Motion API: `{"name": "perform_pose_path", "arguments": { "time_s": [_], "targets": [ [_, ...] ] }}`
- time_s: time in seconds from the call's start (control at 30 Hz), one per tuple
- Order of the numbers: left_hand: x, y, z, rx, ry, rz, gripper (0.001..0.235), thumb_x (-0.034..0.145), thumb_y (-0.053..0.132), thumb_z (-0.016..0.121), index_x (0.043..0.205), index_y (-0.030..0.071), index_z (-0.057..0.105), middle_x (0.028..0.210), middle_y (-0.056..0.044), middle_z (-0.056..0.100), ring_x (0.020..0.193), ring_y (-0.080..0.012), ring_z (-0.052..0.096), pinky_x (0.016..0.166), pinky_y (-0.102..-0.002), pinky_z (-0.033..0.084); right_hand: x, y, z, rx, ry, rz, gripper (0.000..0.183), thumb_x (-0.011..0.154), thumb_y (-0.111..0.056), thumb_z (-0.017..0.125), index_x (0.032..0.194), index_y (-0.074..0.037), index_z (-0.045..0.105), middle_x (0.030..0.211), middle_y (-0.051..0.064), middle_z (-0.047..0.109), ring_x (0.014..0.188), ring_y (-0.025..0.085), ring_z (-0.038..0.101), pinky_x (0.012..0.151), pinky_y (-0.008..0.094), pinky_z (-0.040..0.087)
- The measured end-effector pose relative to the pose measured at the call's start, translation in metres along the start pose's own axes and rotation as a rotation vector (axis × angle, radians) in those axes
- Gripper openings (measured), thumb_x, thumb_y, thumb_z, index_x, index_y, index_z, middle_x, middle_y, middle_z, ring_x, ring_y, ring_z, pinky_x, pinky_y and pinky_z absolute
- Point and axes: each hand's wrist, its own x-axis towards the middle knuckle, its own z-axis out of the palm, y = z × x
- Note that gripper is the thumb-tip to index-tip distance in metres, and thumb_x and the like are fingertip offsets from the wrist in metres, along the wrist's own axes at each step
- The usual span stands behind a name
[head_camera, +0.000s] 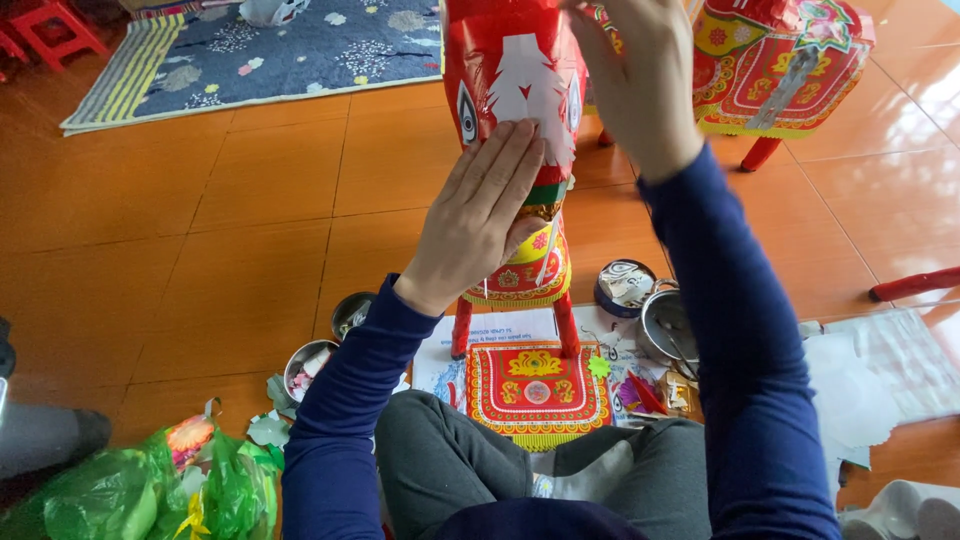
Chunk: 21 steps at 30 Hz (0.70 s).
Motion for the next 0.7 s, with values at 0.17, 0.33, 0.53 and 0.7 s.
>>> {"name": "perform_pose_path", "arguments": {
  "time_s": [0.17,0.33,0.53,0.7],
  "targets": [
    [-0.001,-0.005,0.018,-0.041,0.120,0.023,0.060,0.108,0.047,0.038,0.152,0.006,0.036,0.158,-0.015,0.033,0.149,-0.0300,0.031,0.123,-0.043,0.028,-0.065,-0.041,0.008,-0.005,0.168,-0.050,0.018,0.103,0.003,0.053,0.099,0.003,0.071,0.109,0.019,0.064,0.104,0.036,0.059,0.094,0.049,0.040],
    [-0.002,-0.010,0.025,-0.020,0.251,0.039,0.061,0.106,0.050,0.034,0.152,0.010,0.041,0.158,-0.014,0.034,0.147,-0.0293,0.032,0.120,-0.042,0.029,-0.093,-0.056,0.024,-0.018,0.173,-0.021,0.021,0.102,0.000,0.055,0.100,-0.001,0.076,0.112,0.011,0.071,0.105,0.030,0.062,0.093,0.043,0.045],
    [-0.012,-0.011,0.030,-0.163,0.258,0.042,0.058,0.105,0.047,0.036,0.152,0.013,0.041,0.158,-0.015,0.034,0.148,-0.0319,0.031,0.121,-0.046,0.027,-0.096,-0.058,0.026,0.047,0.192,0.034,0.024,0.102,0.001,0.051,0.102,0.000,0.075,0.115,0.013,0.072,0.105,0.032,0.063,0.095,0.043,0.043],
    [-0.030,-0.014,0.042,-0.116,0.429,0.005,0.055,0.105,0.042,0.038,0.144,0.005,0.051,0.151,-0.018,0.046,0.144,-0.0334,0.036,0.119,-0.051,0.024,-0.092,-0.055,0.019,0.095,0.250,0.087,0.024,0.103,0.005,0.047,0.112,0.006,0.070,0.119,0.021,0.067,0.109,0.037,0.059,0.091,0.045,0.049]
  ]
}}
